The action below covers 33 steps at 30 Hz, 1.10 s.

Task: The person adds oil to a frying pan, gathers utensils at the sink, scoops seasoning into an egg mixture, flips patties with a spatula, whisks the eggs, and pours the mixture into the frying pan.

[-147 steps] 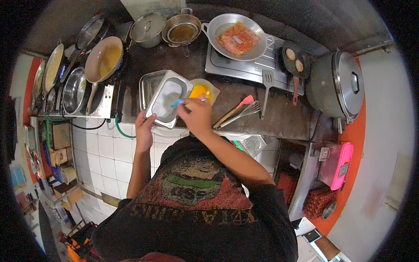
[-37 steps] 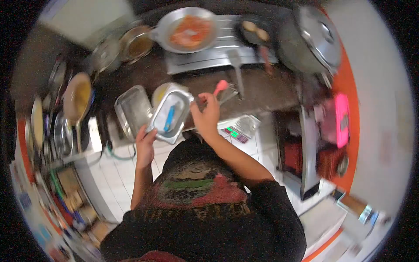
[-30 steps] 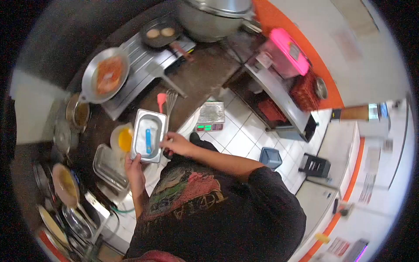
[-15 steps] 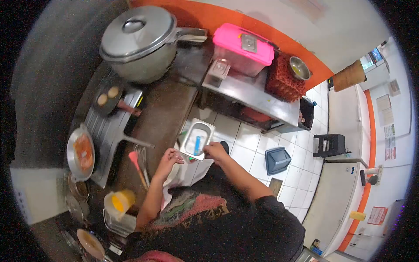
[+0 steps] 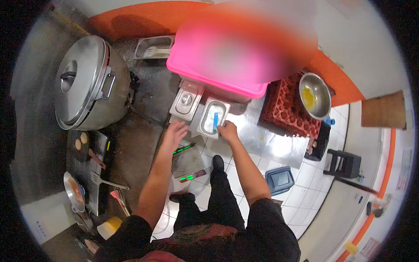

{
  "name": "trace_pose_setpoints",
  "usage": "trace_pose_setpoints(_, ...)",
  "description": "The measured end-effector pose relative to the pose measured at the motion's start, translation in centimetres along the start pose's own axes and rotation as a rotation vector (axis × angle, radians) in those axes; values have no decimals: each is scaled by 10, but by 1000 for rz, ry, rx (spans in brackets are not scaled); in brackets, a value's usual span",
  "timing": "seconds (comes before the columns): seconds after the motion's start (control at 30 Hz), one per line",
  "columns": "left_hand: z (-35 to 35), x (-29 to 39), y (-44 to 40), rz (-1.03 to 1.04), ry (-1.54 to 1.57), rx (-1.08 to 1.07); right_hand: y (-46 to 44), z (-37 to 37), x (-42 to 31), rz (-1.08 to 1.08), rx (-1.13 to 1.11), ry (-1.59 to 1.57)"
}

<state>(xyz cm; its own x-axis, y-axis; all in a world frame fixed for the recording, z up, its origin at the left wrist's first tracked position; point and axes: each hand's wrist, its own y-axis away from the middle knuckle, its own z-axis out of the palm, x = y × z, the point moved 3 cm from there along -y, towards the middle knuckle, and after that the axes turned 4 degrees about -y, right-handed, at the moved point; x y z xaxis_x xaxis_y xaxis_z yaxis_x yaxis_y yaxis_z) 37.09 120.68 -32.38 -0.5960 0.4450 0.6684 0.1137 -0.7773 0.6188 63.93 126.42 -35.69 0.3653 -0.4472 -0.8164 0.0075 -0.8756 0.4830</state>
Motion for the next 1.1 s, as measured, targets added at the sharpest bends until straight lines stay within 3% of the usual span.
trace_pose_setpoints(0.03,6,-3,-21,-40,167,31,-15,1,5,-6,-22,9)
trace_pose_setpoints(0.1,14,-3,-48,-18,192,85,-31,6,9,62,-11,-161)
trace_pose_setpoints(0.13,14,-5,-56,-12,201,124,-11,1,-23,27,91,-236)
trace_pose_setpoints(0.17,11,-8,-61,10,219,155,-7,-5,-36,-170,331,91)
trace_pose_setpoints(0.27,11,-1,-59,141,67,255,-4,0,-52,-382,521,75)
trace_pose_setpoints(0.3,12,4,-51,171,35,298,1,10,-69,-428,412,-39)
trace_pose_setpoints(0.33,-8,-13,-65,226,112,206,11,17,-92,-461,293,-148)
trace_pose_setpoints(0.37,-23,-26,-77,146,-175,361,10,30,-100,-413,222,-129)
trace_pose_setpoints(0.43,-13,-12,-54,211,167,115,21,54,-125,-452,94,-117)
trace_pose_setpoints(0.47,-6,-3,-40,238,64,178,24,64,-131,-455,46,-105)
trace_pose_setpoints(0.5,-18,-10,-46,166,-143,250,27,71,-134,-453,14,-92)
trace_pose_setpoints(0.7,-45,-8,4,231,152,238,83,78,-131,-457,-49,-188)
trace_pose_setpoints(0.87,-115,-33,132,271,256,372,137,131,-136,-498,-131,-220)
trace_pose_setpoints(1.03,-212,-98,291,377,235,504,223,283,-141,-569,-563,-142)
trace_pose_setpoints(1.1,-250,-125,353,251,167,684,263,352,-133,-601,-745,-108)
